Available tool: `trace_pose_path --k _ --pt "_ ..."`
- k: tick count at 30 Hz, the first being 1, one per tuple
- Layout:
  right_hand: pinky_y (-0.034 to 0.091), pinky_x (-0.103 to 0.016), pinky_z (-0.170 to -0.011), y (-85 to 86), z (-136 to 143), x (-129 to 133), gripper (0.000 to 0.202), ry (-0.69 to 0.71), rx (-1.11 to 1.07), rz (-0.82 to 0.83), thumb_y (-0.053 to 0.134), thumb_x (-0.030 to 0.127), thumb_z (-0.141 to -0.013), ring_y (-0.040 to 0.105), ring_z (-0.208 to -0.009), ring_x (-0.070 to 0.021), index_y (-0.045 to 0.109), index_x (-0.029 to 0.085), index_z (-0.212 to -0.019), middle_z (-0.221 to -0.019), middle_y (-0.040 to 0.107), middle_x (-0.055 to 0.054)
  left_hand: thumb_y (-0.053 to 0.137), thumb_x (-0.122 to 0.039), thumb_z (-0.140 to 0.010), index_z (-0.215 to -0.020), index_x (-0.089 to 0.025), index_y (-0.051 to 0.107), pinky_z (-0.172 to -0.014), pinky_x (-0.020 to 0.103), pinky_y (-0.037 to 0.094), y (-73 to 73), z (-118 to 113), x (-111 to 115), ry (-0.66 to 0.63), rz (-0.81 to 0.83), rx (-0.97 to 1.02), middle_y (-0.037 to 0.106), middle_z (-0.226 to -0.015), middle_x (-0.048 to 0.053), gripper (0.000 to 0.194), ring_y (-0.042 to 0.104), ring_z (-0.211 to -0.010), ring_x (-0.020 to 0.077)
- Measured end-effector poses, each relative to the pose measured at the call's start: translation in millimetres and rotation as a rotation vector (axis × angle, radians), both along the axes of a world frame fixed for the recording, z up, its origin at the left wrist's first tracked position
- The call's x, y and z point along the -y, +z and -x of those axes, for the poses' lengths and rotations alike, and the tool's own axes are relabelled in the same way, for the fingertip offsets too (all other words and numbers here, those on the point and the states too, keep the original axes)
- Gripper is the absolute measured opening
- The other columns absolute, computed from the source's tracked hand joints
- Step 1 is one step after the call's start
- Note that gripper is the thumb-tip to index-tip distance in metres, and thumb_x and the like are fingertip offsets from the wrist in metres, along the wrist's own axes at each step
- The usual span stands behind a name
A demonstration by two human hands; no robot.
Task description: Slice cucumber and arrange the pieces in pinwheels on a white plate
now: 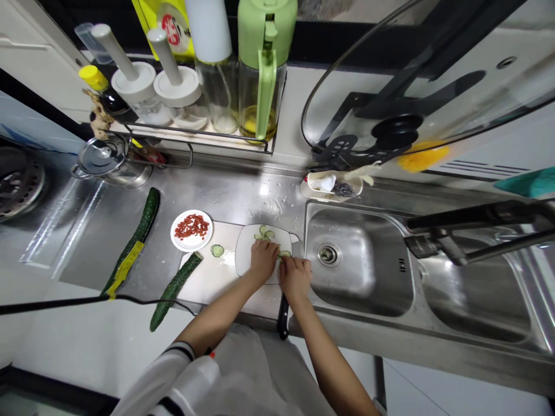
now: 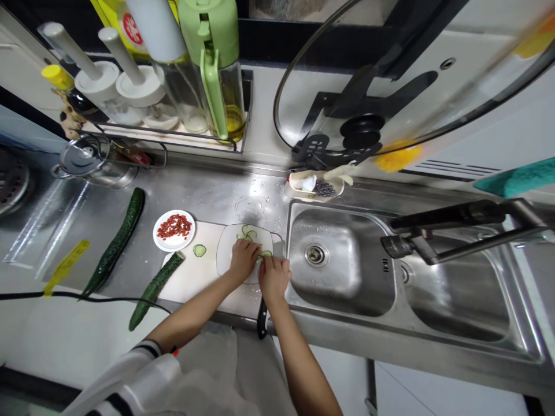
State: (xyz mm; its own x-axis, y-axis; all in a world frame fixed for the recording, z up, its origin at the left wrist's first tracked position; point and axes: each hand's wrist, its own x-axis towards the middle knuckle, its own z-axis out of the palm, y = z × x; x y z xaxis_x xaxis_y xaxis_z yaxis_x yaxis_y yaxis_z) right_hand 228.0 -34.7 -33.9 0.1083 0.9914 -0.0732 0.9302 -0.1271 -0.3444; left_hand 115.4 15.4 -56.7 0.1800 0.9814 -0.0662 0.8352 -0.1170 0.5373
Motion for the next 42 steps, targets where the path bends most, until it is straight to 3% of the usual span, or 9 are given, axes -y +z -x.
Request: trace_pose_path --k 11,17,21,26,32,42 --pt "0.019 -0.030 -0.061 0.4 0.8 1.4 0.016 0.013 0.014 -0.027 0.053 0.023 -0.085 0.041 -0.091 -0.0236 0.065 0.022 -0.096 -0.088 0.063 -0.008 0.048 -0.028 -0.090 -0.089 -0.020 0.067 -0.084 0.036 0.034 -0.4 1.2 -0.5 -0.017 -0.007 0.024 0.060 -0.088 0.007 0.021 0.045 -0.095 0.0226" --pt "0.019 -0.031 -0.062 3.9 -1.3 4.2 0.018 0.021 0.004 -0.071 0.051 0.024 -0.087 0.040 -0.091 -0.0229 0.066 0.021 -0.096 -0.089 0.063 -0.007 0.047 -0.026 -0.090 -0.090 -0.022 0.068 -0.084 0.036 0.035 10.3 11.8 1.3 0.007 -0.035 0.073 0.062 -0.087 0.007 0.021 0.046 -0.095 0.0221" --pt "0.021 -0.031 -0.064 6.3 -2.8 7.2 0.020 0.013 -0.003 -0.084 0.050 0.026 -0.087 0.040 -0.093 -0.0235 0.067 0.021 -0.097 -0.089 0.063 -0.007 0.048 -0.025 -0.089 -0.092 -0.021 0.068 -0.084 0.034 0.037 26.5 35.7 6.8 0.074 -0.082 0.116 0.064 -0.090 0.007 0.021 0.049 -0.092 0.0210" --pt "0.022 -0.031 -0.063 6.9 -1.6 14.6 0.023 0.018 0.007 -0.087 0.050 0.025 -0.087 0.040 -0.095 -0.0241 0.067 0.021 -0.102 -0.092 0.063 -0.008 0.047 -0.021 -0.088 -0.101 -0.019 0.065 -0.085 0.035 0.038 39.3 85.9 22.8 0.239 -0.126 0.082 0.065 -0.094 0.008 0.022 0.053 -0.090 0.0212" --pt "0.026 -0.032 -0.066 1.0 4.4 17.3 0.033 0.111 0.163 -0.087 0.046 0.028 -0.091 0.038 -0.101 -0.0259 0.059 0.023 -0.121 -0.107 0.060 -0.009 0.050 -0.021 -0.084 -0.097 -0.018 0.065 -0.084 0.036 0.040 28.8 132.9 40.4 0.354 -0.172 0.019 0.066 -0.092 0.007 0.019 0.054 -0.087 0.0226" --pt "0.031 -0.036 -0.071 -6.8 9.2 16.9 0.040 0.223 0.315 -0.023 0.042 0.027 -0.092 0.038 -0.106 -0.0283 0.051 0.020 -0.130 -0.117 0.055 -0.013 0.050 -0.021 -0.084 -0.094 -0.017 0.065 -0.083 0.035 0.039 20.4 154.0 46.3 0.411 -0.180 -0.065 0.067 -0.092 0.007 0.018 0.055 -0.087 0.0233"
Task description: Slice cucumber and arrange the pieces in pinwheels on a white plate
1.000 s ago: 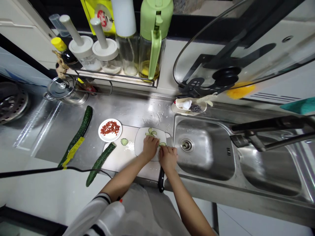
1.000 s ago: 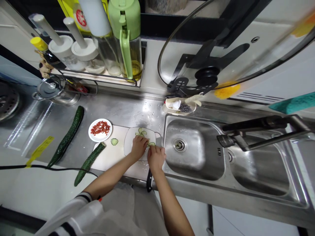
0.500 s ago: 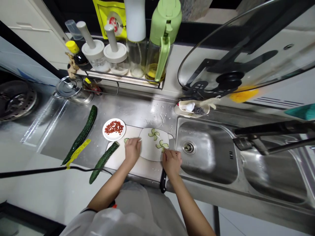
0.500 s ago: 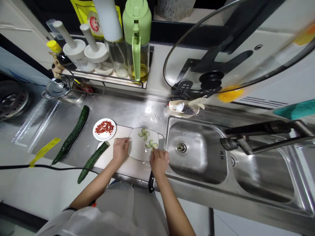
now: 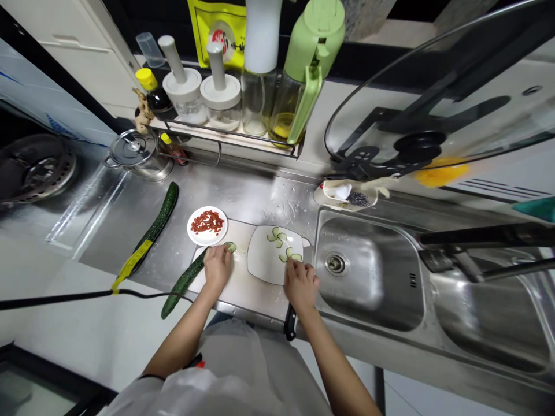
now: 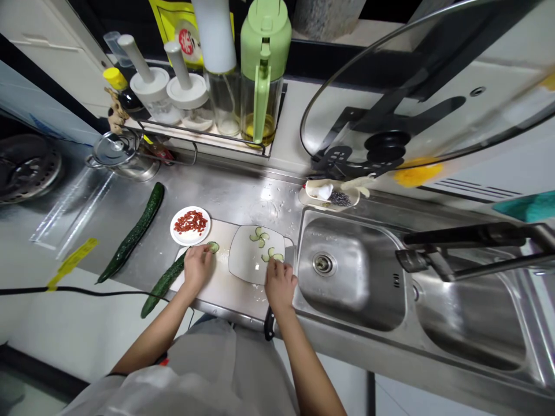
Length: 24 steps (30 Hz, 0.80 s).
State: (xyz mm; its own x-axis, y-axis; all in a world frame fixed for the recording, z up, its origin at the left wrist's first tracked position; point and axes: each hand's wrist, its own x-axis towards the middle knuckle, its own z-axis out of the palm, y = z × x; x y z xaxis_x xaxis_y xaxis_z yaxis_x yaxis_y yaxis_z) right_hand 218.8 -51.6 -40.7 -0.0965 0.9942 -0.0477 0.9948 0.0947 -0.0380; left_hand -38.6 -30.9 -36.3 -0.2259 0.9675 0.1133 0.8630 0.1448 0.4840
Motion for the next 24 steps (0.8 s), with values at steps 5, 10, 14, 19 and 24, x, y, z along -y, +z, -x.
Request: trace_pose_path --k 5,10,14,19,24 --pt "0.034 -0.038 -0.073 0.8 2.5 -0.6 0.041 -0.008 0.025 0.030 0.041 0.023 -0.091 0.039 -0.106 -0.0293 0.051 0.019 -0.130 -0.118 0.053 -0.015 0.049 -0.022 -0.085 -0.095 -0.017 0.065 -0.083 0.035 0.038 4.0 4.6 0.0 -0.021 0.018 -0.050 0.066 -0.093 0.008 0.019 0.053 -0.087 0.0233" --pt "0.035 -0.039 -0.074 2.3 3.8 -1.9 0.041 -0.018 0.026 0.042 0.040 0.023 -0.090 0.039 -0.107 -0.0298 0.051 0.019 -0.130 -0.118 0.053 -0.016 0.048 -0.024 -0.086 -0.097 -0.019 0.065 -0.085 0.037 0.036 10.1 5.9 -0.3 0.008 0.055 -0.116 0.063 -0.095 0.009 0.021 0.050 -0.092 0.0248" --pt "0.034 -0.038 -0.073 2.4 4.3 -2.9 0.041 -0.019 0.033 0.048 0.040 0.024 -0.091 0.038 -0.107 -0.0299 0.051 0.019 -0.130 -0.117 0.053 -0.016 0.052 -0.028 -0.084 -0.104 -0.022 0.065 -0.084 0.039 0.034 13.7 4.6 -0.6 0.074 0.116 -0.184 0.059 -0.103 0.010 0.025 0.045 -0.096 0.0272" --pt "0.033 -0.038 -0.073 2.4 5.1 -3.2 0.040 -0.025 0.044 0.050 0.039 0.025 -0.091 0.038 -0.107 -0.0294 0.051 0.020 -0.129 -0.117 0.052 -0.015 0.054 -0.032 -0.084 -0.105 -0.023 0.066 -0.083 0.041 0.032 12.7 1.5 -1.9 0.089 0.172 -0.232 0.055 -0.109 0.011 0.026 0.040 -0.099 0.0292" --pt "0.034 -0.039 -0.075 3.5 5.2 -1.4 0.041 -0.027 0.034 0.040 0.039 0.026 -0.091 0.038 -0.108 -0.0295 0.050 0.020 -0.131 -0.118 0.052 -0.016 0.051 -0.033 -0.085 -0.111 -0.025 0.063 -0.079 0.040 0.031 9.5 -0.7 -4.1 0.077 0.209 -0.253 0.054 -0.110 0.011 0.030 0.039 -0.098 0.0288"
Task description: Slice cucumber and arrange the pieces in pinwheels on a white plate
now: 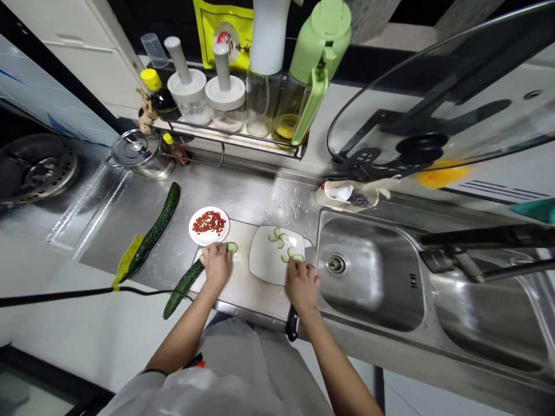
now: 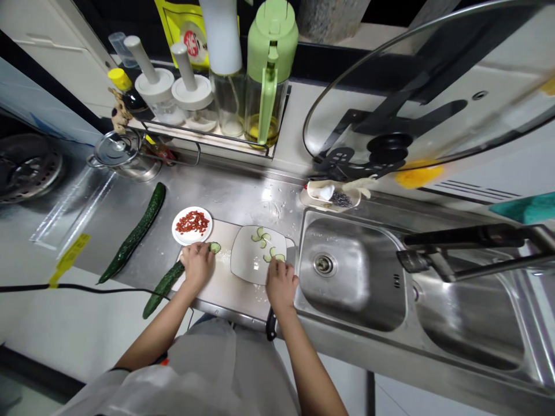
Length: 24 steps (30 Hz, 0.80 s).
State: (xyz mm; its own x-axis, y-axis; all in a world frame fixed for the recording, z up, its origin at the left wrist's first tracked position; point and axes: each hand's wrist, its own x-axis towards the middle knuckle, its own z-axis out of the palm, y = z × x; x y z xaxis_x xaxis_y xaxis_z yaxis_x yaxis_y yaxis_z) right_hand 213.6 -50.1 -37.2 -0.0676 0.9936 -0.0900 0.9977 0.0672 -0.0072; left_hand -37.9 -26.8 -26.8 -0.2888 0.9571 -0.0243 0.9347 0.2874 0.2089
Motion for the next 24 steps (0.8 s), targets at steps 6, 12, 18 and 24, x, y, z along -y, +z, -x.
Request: trace_pose_path --k 6,12,18,24 --pt "0.033 -0.040 -0.077 3.1 1.0 2.1 0.043 -0.015 -0.024 -0.013 0.037 0.028 -0.092 0.037 -0.111 -0.0291 0.048 0.018 -0.133 -0.119 0.053 -0.016 0.051 -0.029 -0.085 -0.107 -0.025 0.065 -0.077 0.040 0.030 1.1 -2.9 -2.6 0.007 0.040 0.009 0.055 -0.109 0.011 0.027 0.039 -0.099 0.0285" --pt "0.033 -0.039 -0.076 6.4 1.0 3.9 0.041 -0.030 -0.048 -0.029 0.038 0.028 -0.092 0.037 -0.110 -0.0290 0.050 0.017 -0.130 -0.118 0.055 -0.015 0.050 -0.025 -0.084 -0.104 -0.024 0.066 -0.077 0.041 0.029 3.7 -5.7 -4.8 0.006 0.015 0.045 0.057 -0.108 0.011 0.025 0.039 -0.099 0.0290" --pt "0.033 -0.038 -0.076 9.2 -2.3 6.5 0.040 -0.055 -0.102 -0.076 0.041 0.029 -0.091 0.037 -0.110 -0.0292 0.054 0.019 -0.127 -0.114 0.057 -0.014 0.049 -0.024 -0.084 -0.093 -0.021 0.066 -0.078 0.042 0.029 5.8 -8.3 -7.9 0.017 -0.011 0.099 0.061 -0.099 0.012 0.020 0.041 -0.097 0.0290" --pt "0.030 -0.035 -0.072 15.2 -0.6 10.3 0.037 -0.055 -0.163 -0.085 0.041 0.030 -0.091 0.037 -0.109 -0.0282 0.057 0.021 -0.124 -0.112 0.059 -0.011 0.049 -0.025 -0.084 -0.083 -0.021 0.066 -0.078 0.041 0.030 7.4 -7.7 -8.8 0.026 -0.041 0.158 0.066 -0.090 0.010 0.018 0.044 -0.095 0.0281"
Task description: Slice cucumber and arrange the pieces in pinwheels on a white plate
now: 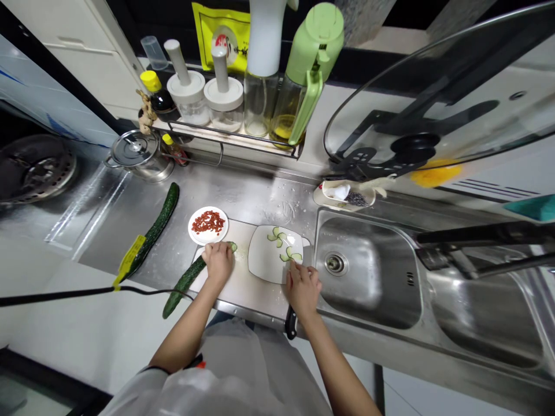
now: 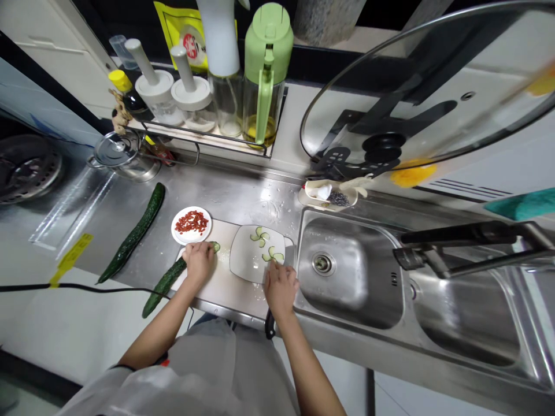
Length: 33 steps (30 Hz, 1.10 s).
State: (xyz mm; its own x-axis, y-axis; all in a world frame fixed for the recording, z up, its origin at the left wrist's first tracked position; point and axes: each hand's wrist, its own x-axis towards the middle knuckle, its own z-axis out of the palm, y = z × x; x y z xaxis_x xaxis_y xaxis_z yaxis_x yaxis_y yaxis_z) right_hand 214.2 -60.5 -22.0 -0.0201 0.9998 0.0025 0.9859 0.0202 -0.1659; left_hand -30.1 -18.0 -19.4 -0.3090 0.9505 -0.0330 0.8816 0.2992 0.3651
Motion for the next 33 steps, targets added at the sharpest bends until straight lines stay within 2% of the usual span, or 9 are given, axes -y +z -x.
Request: trace_pose_path --k 3,7,10,13,17,23,27,30,33 --pt "0.030 -0.033 -0.071 -0.5 3.6 0.9 0.034 -0.005 -0.084 0.009 0.043 0.029 -0.090 0.038 -0.107 -0.0273 0.060 0.022 -0.119 -0.111 0.060 -0.009 0.053 -0.025 -0.080 -0.082 -0.021 0.066 -0.080 0.039 0.033 -0.1 4.4 1.3 -0.006 -0.021 0.105 0.067 -0.087 0.007 0.014 0.049 -0.093 0.0259" --pt "0.034 -0.036 -0.079 -4.0 10.8 -2.8 0.032 0.053 -0.299 -0.021 0.043 0.026 -0.090 0.045 -0.101 -0.0233 0.065 0.021 -0.113 -0.103 0.063 -0.009 0.057 -0.026 -0.076 -0.080 -0.021 0.065 -0.079 0.031 0.040 2.4 8.3 3.1 -0.051 -0.030 0.401 0.066 -0.083 0.003 0.011 0.056 -0.085 0.0188" --pt "0.036 -0.039 -0.087 -3.9 19.3 -9.8 0.032 0.125 -0.510 -0.037 0.043 0.025 -0.089 0.050 -0.096 -0.0212 0.066 0.019 -0.111 -0.099 0.064 -0.010 0.058 -0.026 -0.075 -0.080 -0.019 0.064 -0.076 0.026 0.042 8.3 2.4 3.7 -0.078 0.015 0.634 0.065 -0.081 0.001 0.010 0.058 -0.080 0.0150" --pt "0.038 -0.040 -0.089 -0.3 28.8 -18.5 0.031 0.140 -0.686 0.019 0.046 0.027 -0.088 0.053 -0.098 -0.0215 0.065 0.020 -0.111 -0.102 0.066 -0.009 0.060 -0.030 -0.075 -0.080 -0.018 0.064 -0.073 0.025 0.043 15.2 -10.8 3.8 -0.121 0.094 0.817 0.065 -0.080 0.002 0.014 0.058 -0.078 0.0139" --pt "0.043 -0.035 -0.079 4.9 36.5 -27.8 0.030 0.058 -0.868 0.168 0.052 0.035 -0.083 0.057 -0.096 -0.0208 0.066 0.024 -0.107 -0.103 0.068 -0.007 0.064 -0.037 -0.073 -0.081 -0.018 0.065 -0.068 0.023 0.042 19.2 -28.4 3.9 -0.201 0.238 0.952 0.064 -0.077 0.002 0.021 0.056 -0.073 0.0129" --pt "0.043 -0.028 -0.067 7.7 32.8 -28.7 0.021 -0.016 -0.973 0.273 0.054 0.036 -0.080 0.060 -0.077 -0.0172 0.068 0.021 -0.080 -0.079 0.068 -0.002 0.065 -0.042 -0.071 -0.084 -0.018 0.067 -0.069 0.024 0.041 14.4 -39.6 3.6 -0.255 0.322 1.036 0.066 -0.078 0.003 0.027 0.057 -0.073 0.0137" --pt "0.043 -0.028 -0.068 13.7 27.0 -25.5 0.019 -0.021 -0.947 0.238 0.055 0.035 -0.080 0.059 -0.078 -0.0172 0.068 0.021 -0.078 -0.079 0.068 -0.003 0.059 -0.051 -0.074 -0.076 -0.016 0.067 -0.068 0.025 0.042 7.6 -43.9 2.5 -0.157 0.418 1.139 0.067 -0.075 0.004 0.036 0.057 -0.069 0.0132" --pt "0.044 -0.029 -0.070 20.0 24.1 -24.2 0.019 0.022 -0.917 0.196 0.055 0.036 -0.081 0.060 -0.080 -0.0179 0.069 0.022 -0.078 -0.080 0.069 -0.004 0.056 -0.061 -0.072 -0.081 -0.014 0.067 -0.056 0.023 0.037 3.8 -47.7 1.1 -0.007 0.611 1.205 0.067 -0.070 0.005 0.049 0.052 -0.056 0.0100" --pt "0.044 -0.031 -0.073 24.1 22.3 -23.4 0.019 0.069 -0.901 0.161 0.055 0.035 -0.082 0.059 -0.081 -0.0186 0.070 0.023 -0.079 -0.079 0.069 -0.004 0.062 -0.062 -0.066 -0.088 -0.014 0.067 -0.050 0.020 0.029 2.7 -50.5 -0.9 0.102 0.773 1.322 0.067 -0.071 0.005 0.053 0.050 -0.053 0.0073"
